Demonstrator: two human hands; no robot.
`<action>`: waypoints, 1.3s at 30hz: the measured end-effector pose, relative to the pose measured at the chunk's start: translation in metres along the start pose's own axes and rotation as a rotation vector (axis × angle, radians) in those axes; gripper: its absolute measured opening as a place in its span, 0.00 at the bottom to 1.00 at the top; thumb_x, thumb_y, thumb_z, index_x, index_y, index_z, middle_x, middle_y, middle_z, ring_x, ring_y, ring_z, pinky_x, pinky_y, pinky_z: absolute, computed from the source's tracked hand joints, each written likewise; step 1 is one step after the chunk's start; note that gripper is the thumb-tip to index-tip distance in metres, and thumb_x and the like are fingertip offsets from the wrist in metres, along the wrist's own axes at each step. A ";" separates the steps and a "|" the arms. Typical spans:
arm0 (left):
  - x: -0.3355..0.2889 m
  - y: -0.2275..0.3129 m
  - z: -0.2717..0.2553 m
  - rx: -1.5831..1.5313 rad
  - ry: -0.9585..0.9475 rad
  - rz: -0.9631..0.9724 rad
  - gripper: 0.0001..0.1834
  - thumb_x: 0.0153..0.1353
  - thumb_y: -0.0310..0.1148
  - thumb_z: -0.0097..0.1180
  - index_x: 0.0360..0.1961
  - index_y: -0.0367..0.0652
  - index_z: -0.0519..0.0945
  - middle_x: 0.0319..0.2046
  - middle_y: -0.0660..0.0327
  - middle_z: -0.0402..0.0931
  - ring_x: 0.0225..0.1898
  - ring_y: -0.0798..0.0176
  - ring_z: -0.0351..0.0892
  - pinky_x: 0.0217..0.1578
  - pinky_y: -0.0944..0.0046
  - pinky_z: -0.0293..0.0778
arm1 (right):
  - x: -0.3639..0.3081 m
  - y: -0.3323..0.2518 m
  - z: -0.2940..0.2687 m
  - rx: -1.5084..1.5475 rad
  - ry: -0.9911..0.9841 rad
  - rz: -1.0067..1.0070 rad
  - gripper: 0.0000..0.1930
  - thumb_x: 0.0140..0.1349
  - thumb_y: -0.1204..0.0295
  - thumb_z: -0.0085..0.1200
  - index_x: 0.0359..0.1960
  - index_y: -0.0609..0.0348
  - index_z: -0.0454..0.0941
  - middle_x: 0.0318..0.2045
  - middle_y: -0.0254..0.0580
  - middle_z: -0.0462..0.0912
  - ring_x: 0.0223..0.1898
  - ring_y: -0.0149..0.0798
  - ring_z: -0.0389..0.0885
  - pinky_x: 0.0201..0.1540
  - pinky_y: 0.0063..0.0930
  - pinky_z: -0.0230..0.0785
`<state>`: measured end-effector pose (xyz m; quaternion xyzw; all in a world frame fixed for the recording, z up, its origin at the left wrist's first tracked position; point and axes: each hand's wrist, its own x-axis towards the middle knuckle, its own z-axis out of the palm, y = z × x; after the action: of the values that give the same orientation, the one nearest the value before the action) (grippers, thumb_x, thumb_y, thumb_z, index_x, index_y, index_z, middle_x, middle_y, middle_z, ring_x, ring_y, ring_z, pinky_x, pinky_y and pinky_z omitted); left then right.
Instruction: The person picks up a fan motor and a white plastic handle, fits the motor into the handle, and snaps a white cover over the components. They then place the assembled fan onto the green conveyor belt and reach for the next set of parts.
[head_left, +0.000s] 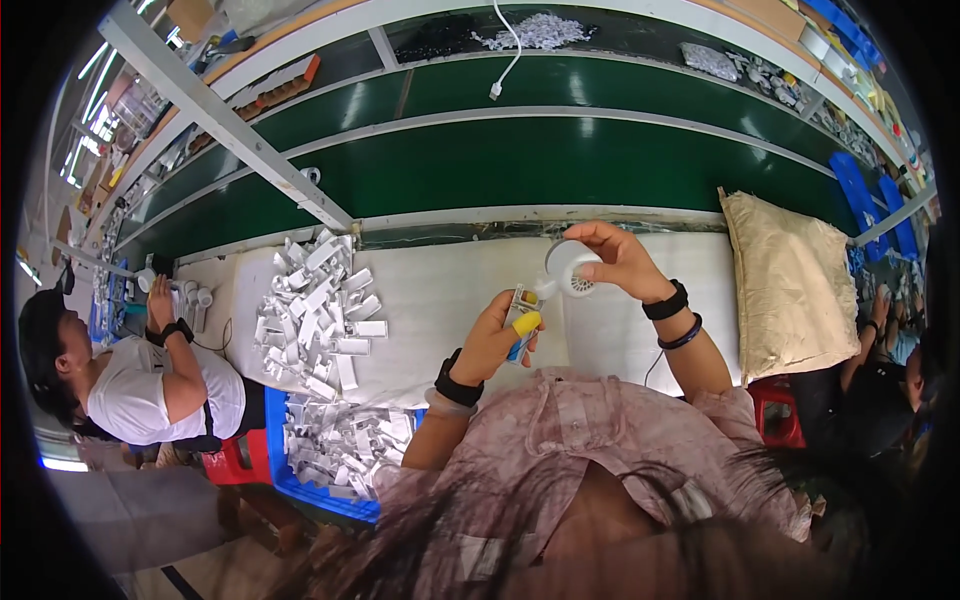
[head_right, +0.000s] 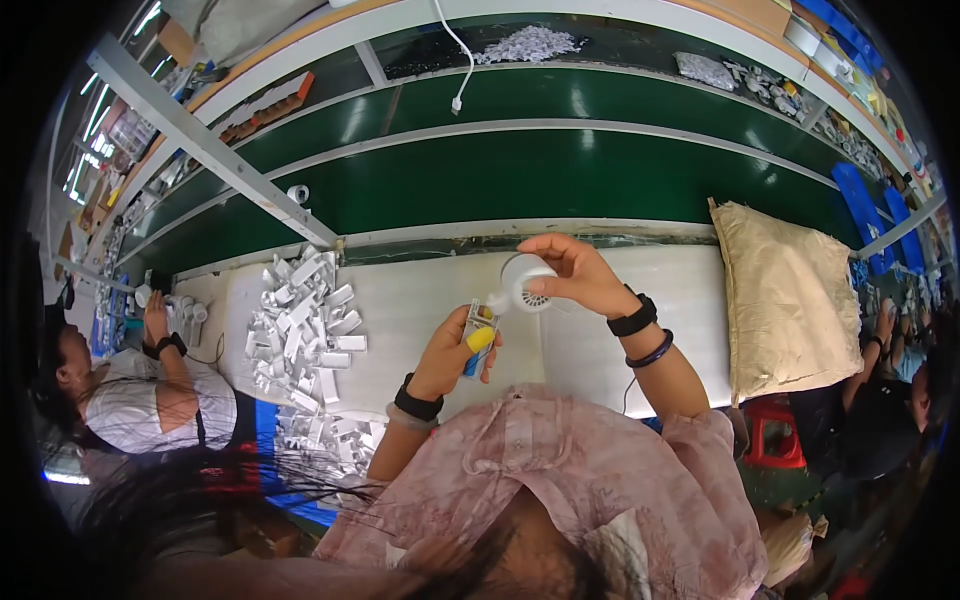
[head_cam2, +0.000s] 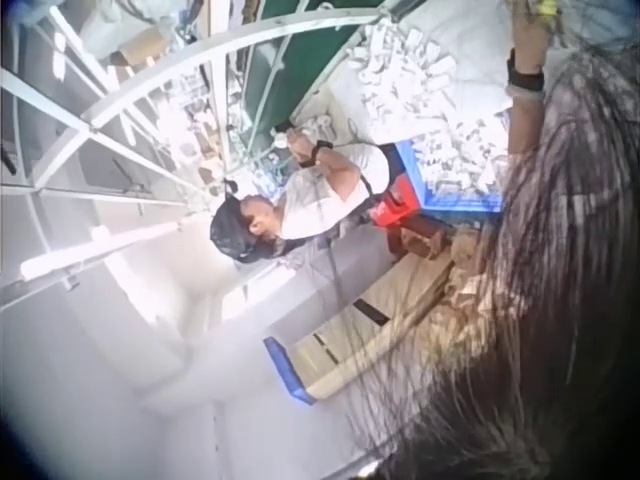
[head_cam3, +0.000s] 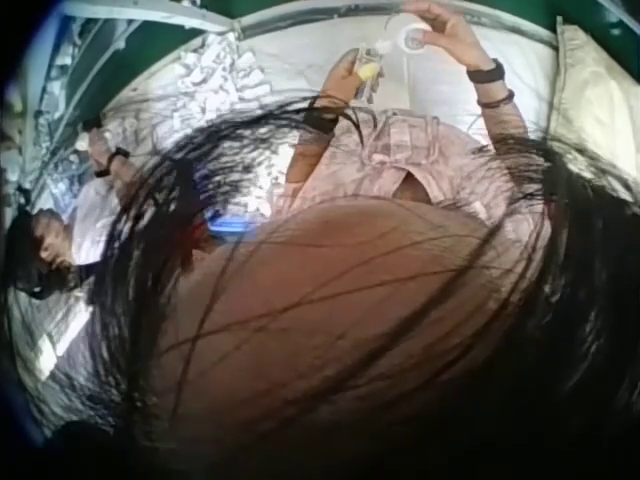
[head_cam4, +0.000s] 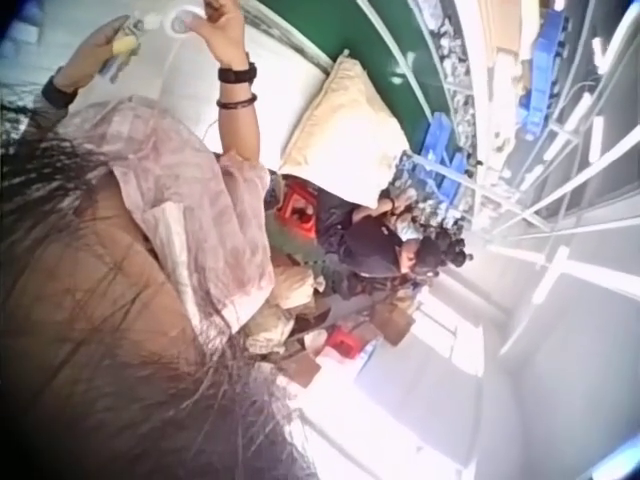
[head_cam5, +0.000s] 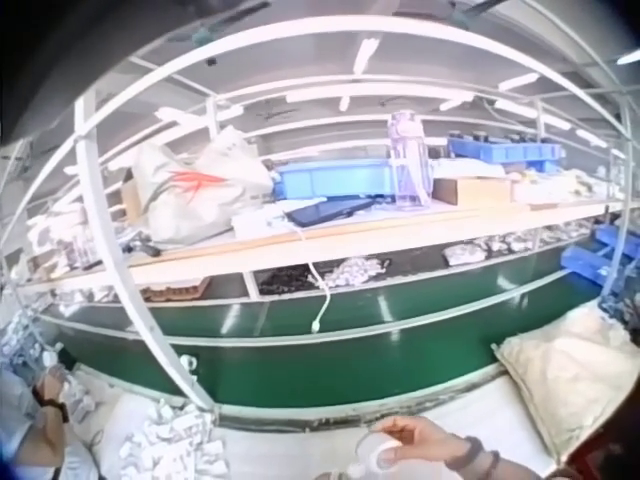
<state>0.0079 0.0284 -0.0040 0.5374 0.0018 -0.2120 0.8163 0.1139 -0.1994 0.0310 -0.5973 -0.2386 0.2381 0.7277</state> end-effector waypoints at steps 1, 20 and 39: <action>-0.002 0.000 0.001 0.001 0.001 -0.003 0.17 0.64 0.29 0.50 0.53 0.42 0.64 0.34 0.59 0.74 0.26 0.69 0.74 0.19 0.68 0.75 | 0.006 -0.007 0.003 -0.052 -0.048 0.001 0.27 0.53 0.73 0.64 0.55 0.60 0.69 0.48 0.37 0.76 0.50 0.32 0.74 0.53 0.26 0.67; -0.006 0.000 0.008 0.080 0.102 0.085 0.17 0.65 0.30 0.46 0.54 0.40 0.63 0.39 0.57 0.75 0.30 0.69 0.76 0.29 0.68 0.77 | 0.071 -0.050 0.050 -0.902 -0.236 -0.166 0.17 0.52 0.57 0.63 0.34 0.58 0.83 0.28 0.40 0.81 0.28 0.35 0.79 0.28 0.25 0.68; -0.002 -0.001 0.000 -0.163 -0.014 0.113 0.23 0.70 0.46 0.35 0.55 0.37 0.64 0.45 0.50 0.75 0.36 0.61 0.79 0.37 0.61 0.79 | 0.084 -0.032 0.048 -0.715 -0.427 -0.187 0.15 0.56 0.58 0.60 0.34 0.57 0.83 0.27 0.36 0.81 0.26 0.31 0.75 0.28 0.23 0.65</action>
<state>0.0059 0.0287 -0.0049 0.4670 -0.0169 -0.1685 0.8679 0.1500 -0.1156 0.0764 -0.7250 -0.5048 0.1919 0.4275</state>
